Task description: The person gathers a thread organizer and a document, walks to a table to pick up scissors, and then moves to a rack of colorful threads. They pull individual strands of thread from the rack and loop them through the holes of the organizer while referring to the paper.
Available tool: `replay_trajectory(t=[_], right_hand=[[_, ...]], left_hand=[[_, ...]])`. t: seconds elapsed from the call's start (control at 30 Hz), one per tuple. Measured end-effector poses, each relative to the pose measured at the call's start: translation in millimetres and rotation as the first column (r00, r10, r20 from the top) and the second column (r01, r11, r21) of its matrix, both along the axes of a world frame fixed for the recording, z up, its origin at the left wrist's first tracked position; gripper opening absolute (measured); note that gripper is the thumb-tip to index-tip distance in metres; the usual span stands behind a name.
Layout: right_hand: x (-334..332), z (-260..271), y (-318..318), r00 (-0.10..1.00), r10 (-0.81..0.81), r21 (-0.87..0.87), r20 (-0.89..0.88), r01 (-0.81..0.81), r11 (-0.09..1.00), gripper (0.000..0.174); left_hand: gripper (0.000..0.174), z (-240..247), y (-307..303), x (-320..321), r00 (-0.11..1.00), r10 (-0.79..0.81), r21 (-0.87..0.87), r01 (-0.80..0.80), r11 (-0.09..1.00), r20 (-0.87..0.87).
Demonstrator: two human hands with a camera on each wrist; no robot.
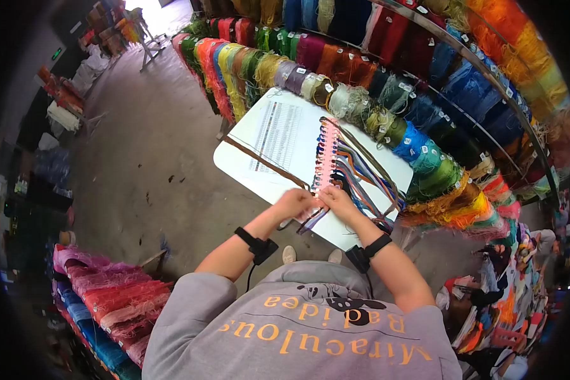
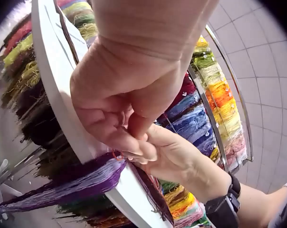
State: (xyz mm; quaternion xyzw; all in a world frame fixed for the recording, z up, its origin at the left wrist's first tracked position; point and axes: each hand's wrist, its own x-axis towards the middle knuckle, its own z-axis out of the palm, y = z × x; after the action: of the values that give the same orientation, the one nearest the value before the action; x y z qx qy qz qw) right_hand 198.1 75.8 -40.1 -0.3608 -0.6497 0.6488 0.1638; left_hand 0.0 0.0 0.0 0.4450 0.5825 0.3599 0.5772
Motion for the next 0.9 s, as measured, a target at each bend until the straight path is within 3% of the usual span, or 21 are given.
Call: replay_trajectory(t=[0.03, 0.1, 0.13, 0.17, 0.2, 0.27, 0.3, 0.37, 0.4, 0.43, 0.47, 0.5, 0.57, 0.6, 0.63, 0.7, 0.73, 0.77, 0.83, 0.87, 0.9], right_hand=[[-1.5, 5.4, -2.3, 0.996, -0.052, 0.059, 0.074, 0.048, 0.997, 0.017], [-14.7, 3.2, -15.1, 0.987, -0.114, 0.081, 0.109, 0.105, 0.991, 0.022], [-11.9, 2.6, -10.9, 0.985, -0.123, 0.105, 0.123, 0.11, 0.988, 0.023], [-9.1, 1.9, -8.8, 0.982, -0.132, 0.125, 0.137, 0.115, 0.986, 0.024], [-6.4, 3.0, -7.5, 0.98, -0.144, 0.126, 0.139, 0.126, 0.984, 0.024], [-7.1, 5.9, -8.0, 0.981, -0.133, 0.144, 0.143, 0.112, 0.983, 0.024], [-7.8, 6.2, -8.3, 0.981, -0.136, 0.145, 0.141, 0.116, 0.983, 0.024], [-9.7, 7.6, -7.8, 0.978, -0.144, 0.108, 0.154, 0.128, 0.986, 0.025], [-9.5, 7.6, -7.5, 0.977, -0.144, 0.112, 0.155, 0.127, 0.986, 0.025], [-9.4, 6.2, -7.3, 0.978, -0.151, 0.081, 0.147, 0.14, 0.987, 0.023], [-9.8, 4.4, -6.8, 0.978, -0.159, 0.05, 0.136, 0.154, 0.987, 0.021], [-9.8, 1.1, -4.9, 0.978, -0.162, 0.057, 0.135, 0.156, 0.986, 0.021], [-6.3, -7.4, -3.1, 0.977, -0.212, 0.015, 0.037, 0.212, 0.977, 0.017], [-1.5, -7.9, -2.5, 0.934, -0.356, 0.01, -0.016, 0.356, 0.934, 0.018], [0.6, -8.9, 2.5, 0.934, -0.358, 0.016, -0.014, 0.358, 0.934, 0.018], [6.2, -14.3, 4.5, 0.848, -0.53, 0.346, 0.028, 0.489, 0.801, 0.023], [6.5, -8.9, 5.0, 0.852, -0.512, 0.207, 0.114, 0.483, 0.851, 0.029], [4.1, 2.0, 1.9, 0.851, -0.512, 0.207, 0.117, 0.483, 0.851, 0.029], [-5.6, 30.0, 0.8, 0.84, -0.508, -0.062, 0.191, 0.527, 0.848, 0.034], [-10.0, 36.7, -2.1, 0.824, -0.533, -0.193, 0.19, 0.564, 0.803, 0.038], [-10.4, 36.3, 0.7, 0.821, -0.539, -0.191, 0.189, 0.569, 0.8, 0.038]], left_hand=[[0.01, 6.5, 2.2, 3.3, 1.0, -0.01, 0.004, 0.01, 1.0, 0.005], [0.014, 35.8, -9.0, -41.5, 0.972, 0.187, -0.099, -0.174, 0.98, 0.145], [0.013, 46.4, -6.2, -61.2, 0.85, 0.328, -0.203, -0.265, 0.943, 0.413], [0.011, 41.7, -8.8, -89.1, 0.721, 0.244, -0.08, -0.254, 0.964, 0.648], [0.013, 52.3, -13.1, -107.4, 0.52, 0.365, -0.184, -0.367, 0.912, 0.772], [0.011, 63.3, -22.0, -142.2, 0.411, 0.271, -0.045, -0.481, 0.876, 0.871], [0.012, 65.8, -25.1, -158.3, 0.378, 0.35, -0.102, -0.542, 0.834, 0.857], [0.018, 50.5, -27.0, -174.7, 0.544, 0.586, -0.049, -0.707, 0.706, 0.6], [0.018, 31.1, -26.6, -186.1, 0.542, 0.585, -0.048, -0.707, 0.706, 0.603], [0.022, 6.3, -25.1, -199.3, 0.749, 0.644, 0.23, -0.662, 0.713, 0.156], [0.026, -9.1, -23.8, -207.4, 0.692, 0.638, 0.442, -0.482, 0.756, -0.337], [0.026, -16.3, -24.2, -204.6, 0.693, 0.639, 0.448, -0.48, 0.754, -0.333], [0.031, -27.4, -26.8, -182.0, 0.236, 0.624, 0.585, -0.221, 0.781, -0.745], [0.032, -26.2, -21.3, -167.3, 0.443, 0.567, 0.482, -0.297, 0.824, -0.694], [0.034, -21.8, -16.2, -147.0, 0.629, 0.498, 0.359, -0.345, 0.867, -0.597], [0.036, 19.6, -16.3, -79.1, 0.932, 0.337, 0.167, -0.314, 0.935, -0.135], [0.035, 12.1, -11.8, -56.9, 0.978, 0.207, 0.14, -0.203, 0.969, -0.013], [0.034, 1.4, -6.4, -39.3, 0.991, 0.07, 0.131, -0.084, 0.988, 0.11], [0.033, -24.7, -0.9, -9.5, 0.996, 0.051, 0.1, -0.058, 0.993, 0.074], [0.035, -28.5, 3.0, -5.0, 0.999, -0.019, 0.164, 0.026, 0.986, -0.043], [0.037, -22.8, 6.0, -1.7, 0.983, -0.083, 0.214, 0.117, 0.97, -0.162]])
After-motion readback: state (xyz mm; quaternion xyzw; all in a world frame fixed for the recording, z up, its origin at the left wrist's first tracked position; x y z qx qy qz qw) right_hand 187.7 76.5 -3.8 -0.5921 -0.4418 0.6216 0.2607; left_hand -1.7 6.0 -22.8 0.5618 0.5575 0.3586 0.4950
